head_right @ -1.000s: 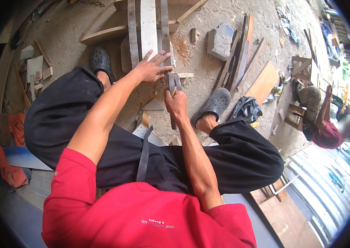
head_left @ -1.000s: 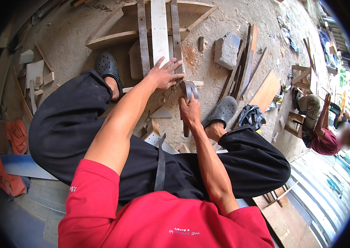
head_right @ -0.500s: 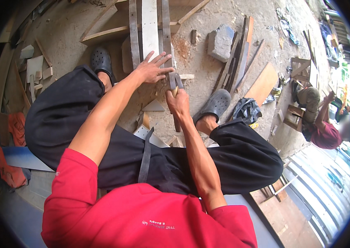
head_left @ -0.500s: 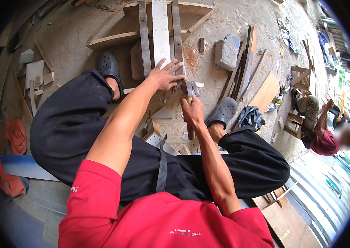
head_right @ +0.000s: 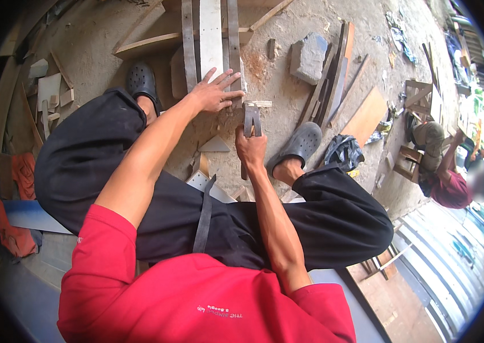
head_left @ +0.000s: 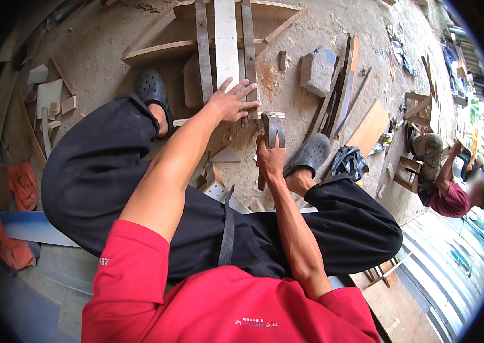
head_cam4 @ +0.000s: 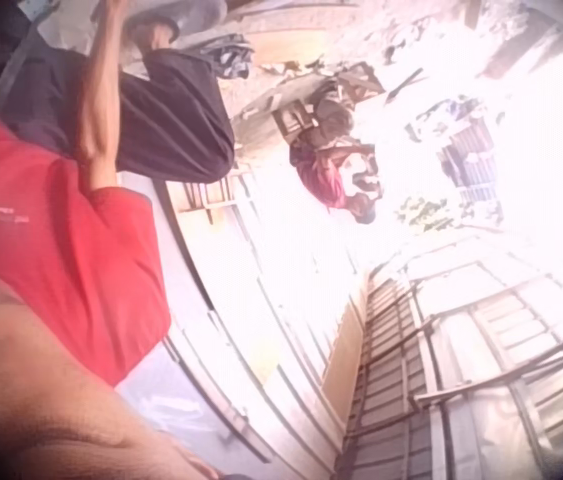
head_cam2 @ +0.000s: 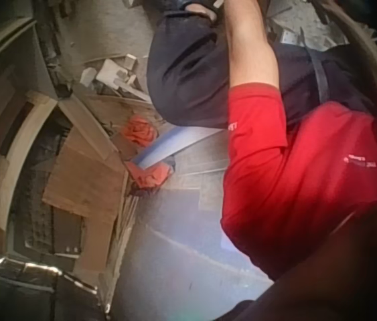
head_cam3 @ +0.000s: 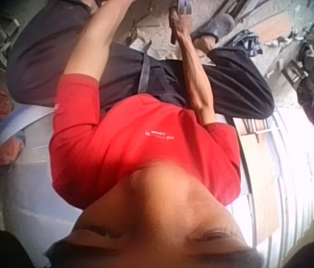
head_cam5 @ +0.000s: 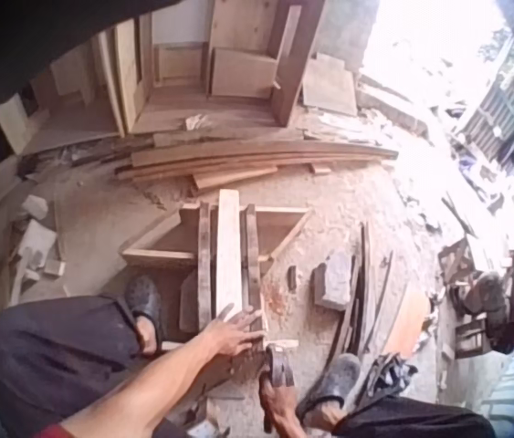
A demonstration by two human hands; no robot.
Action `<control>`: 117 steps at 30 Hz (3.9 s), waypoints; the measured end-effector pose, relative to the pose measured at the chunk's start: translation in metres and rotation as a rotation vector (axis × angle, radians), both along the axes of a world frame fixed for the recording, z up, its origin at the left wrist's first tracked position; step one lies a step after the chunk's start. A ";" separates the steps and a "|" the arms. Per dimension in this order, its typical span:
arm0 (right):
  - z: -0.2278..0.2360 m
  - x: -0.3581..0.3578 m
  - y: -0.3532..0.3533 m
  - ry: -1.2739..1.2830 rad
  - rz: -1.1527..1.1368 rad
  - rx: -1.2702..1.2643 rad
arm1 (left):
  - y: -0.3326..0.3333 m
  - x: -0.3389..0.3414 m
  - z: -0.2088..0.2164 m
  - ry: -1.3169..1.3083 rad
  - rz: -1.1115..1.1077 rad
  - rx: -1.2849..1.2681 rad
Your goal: The person sits on the floor and assembles a wooden frame by placing a white plank onto a structure. They use a hammer to drive nails into the wood to secure the plank in place.
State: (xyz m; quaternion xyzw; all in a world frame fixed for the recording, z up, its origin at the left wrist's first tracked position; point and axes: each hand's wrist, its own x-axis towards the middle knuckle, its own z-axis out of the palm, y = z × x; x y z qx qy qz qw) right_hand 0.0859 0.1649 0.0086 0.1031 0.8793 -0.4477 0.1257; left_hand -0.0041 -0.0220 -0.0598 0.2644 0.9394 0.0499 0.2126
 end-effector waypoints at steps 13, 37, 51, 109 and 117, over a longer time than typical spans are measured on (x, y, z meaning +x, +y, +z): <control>-0.012 0.019 0.012 0.046 0.489 0.310 | 0.000 -0.004 0.004 -0.025 -0.028 0.019; -0.021 -0.005 -0.005 -0.078 0.368 0.272 | 0.001 -0.005 0.005 -0.027 -0.069 -0.010; 0.001 -0.007 -0.011 0.006 0.531 0.269 | -0.005 -0.007 0.004 0.020 -0.076 -0.029; -0.067 -0.023 -0.007 0.037 -0.233 -0.170 | 0.004 -0.048 -0.027 0.318 -0.126 0.458; -0.072 -0.036 -0.002 0.023 -0.204 -0.061 | 0.005 -0.048 -0.025 0.299 -0.143 0.410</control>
